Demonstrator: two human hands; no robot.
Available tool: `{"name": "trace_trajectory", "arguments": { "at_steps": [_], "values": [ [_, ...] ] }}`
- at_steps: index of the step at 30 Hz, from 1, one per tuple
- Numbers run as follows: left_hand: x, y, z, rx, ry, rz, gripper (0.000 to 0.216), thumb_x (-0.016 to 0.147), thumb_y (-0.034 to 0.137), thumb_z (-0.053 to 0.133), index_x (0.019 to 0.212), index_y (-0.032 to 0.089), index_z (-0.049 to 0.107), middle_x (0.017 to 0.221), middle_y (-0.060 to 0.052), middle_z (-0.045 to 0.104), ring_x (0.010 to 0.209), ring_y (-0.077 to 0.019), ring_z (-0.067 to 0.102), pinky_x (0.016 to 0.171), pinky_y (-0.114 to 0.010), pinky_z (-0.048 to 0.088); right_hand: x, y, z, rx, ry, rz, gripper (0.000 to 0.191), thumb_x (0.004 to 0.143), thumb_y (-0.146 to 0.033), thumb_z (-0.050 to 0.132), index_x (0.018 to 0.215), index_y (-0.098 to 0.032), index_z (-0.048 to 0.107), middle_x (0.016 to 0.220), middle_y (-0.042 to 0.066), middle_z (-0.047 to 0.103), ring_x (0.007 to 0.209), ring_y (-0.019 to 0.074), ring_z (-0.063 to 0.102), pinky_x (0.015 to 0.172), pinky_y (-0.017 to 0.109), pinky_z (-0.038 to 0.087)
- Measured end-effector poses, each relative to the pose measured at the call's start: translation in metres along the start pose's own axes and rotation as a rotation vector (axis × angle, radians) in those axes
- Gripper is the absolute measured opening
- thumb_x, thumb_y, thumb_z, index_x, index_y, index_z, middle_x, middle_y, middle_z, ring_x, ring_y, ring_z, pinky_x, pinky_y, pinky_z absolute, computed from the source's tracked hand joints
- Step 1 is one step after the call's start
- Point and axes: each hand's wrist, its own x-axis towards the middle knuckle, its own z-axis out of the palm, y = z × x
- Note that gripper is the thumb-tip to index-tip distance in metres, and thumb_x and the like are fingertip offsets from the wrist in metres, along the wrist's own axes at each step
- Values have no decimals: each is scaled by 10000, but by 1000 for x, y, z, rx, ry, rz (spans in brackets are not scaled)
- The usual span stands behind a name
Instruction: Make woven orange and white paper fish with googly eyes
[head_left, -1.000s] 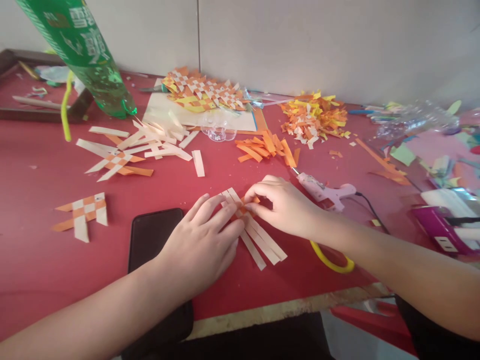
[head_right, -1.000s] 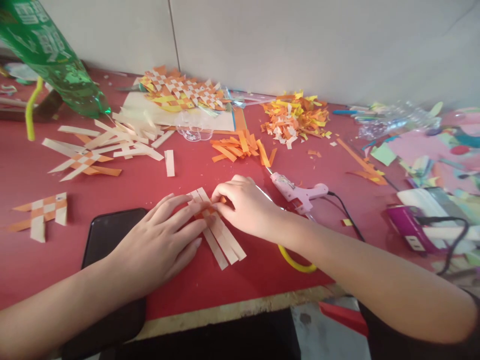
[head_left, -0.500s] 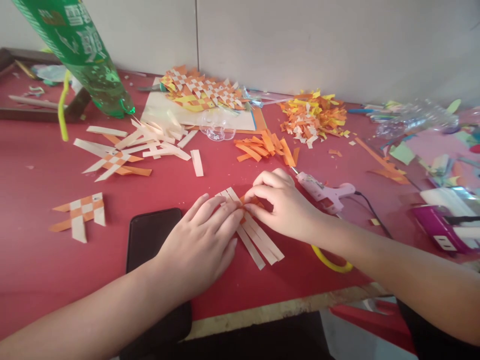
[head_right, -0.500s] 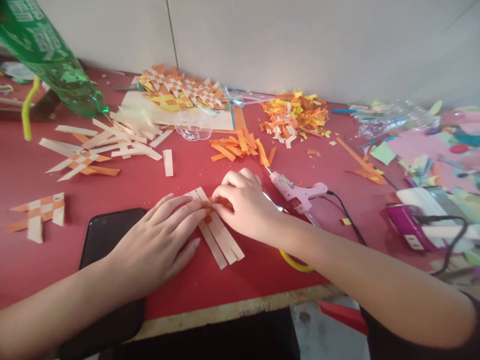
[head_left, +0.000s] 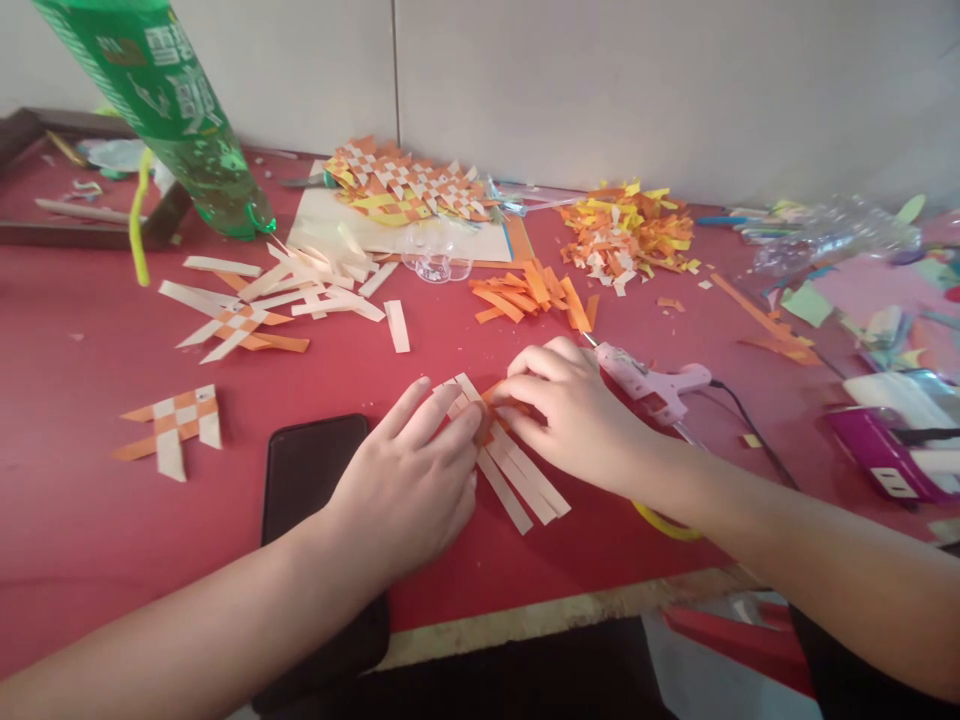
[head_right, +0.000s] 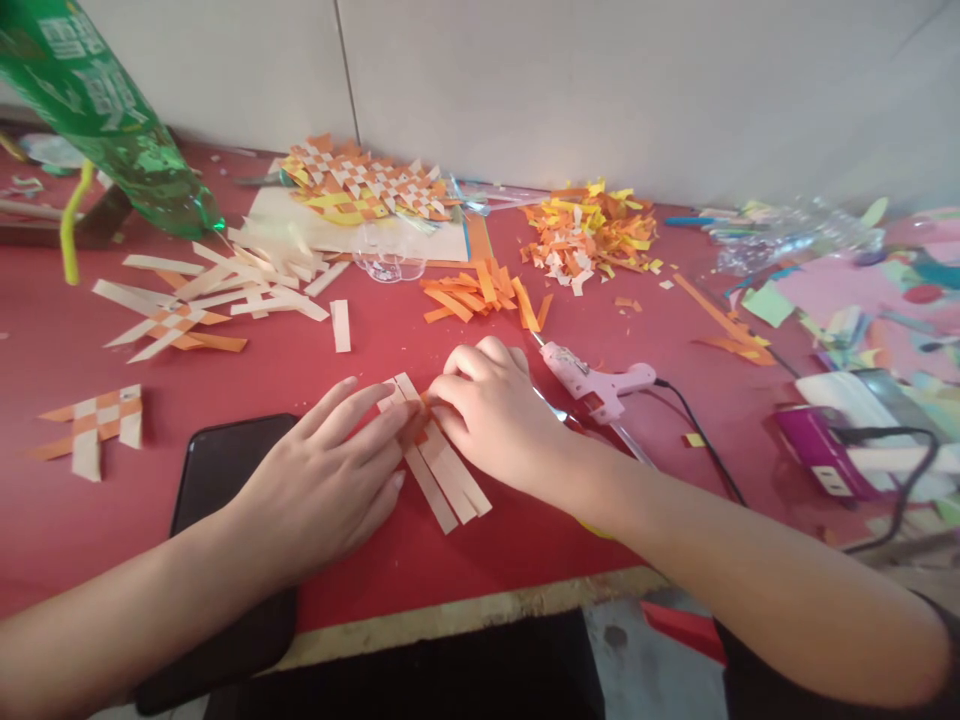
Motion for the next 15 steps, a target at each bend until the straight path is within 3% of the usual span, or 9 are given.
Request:
{"name": "trace_trajectory", "arguments": {
  "at_steps": [5,9,15],
  "values": [
    [2,0,-1,21,-7,18,375,926,243,456,1179,102,695,1292,-92,653,1252,-335,511,1104,-496,400,-2,-3,-12,-76,33,-14,162,869,-125,573,913,-211,704,938,52,644,902,230,488,789,366,376],
    [-1,-5,-1,-104,-103,-42,416,927,248,441,1267,108,636,1384,-98,583,1269,-361,479,1102,-546,387,-7,4,-20,35,-50,-60,234,899,-93,493,992,-221,665,931,30,661,882,192,548,808,354,421],
    [-2,-10,-5,-263,-131,-84,452,928,244,450,1351,121,550,1388,-97,561,1273,-333,442,1091,-521,402,-18,20,-18,178,-147,-151,331,819,-72,563,1088,-247,644,1110,56,613,1107,214,519,929,376,478]
  ]
}}
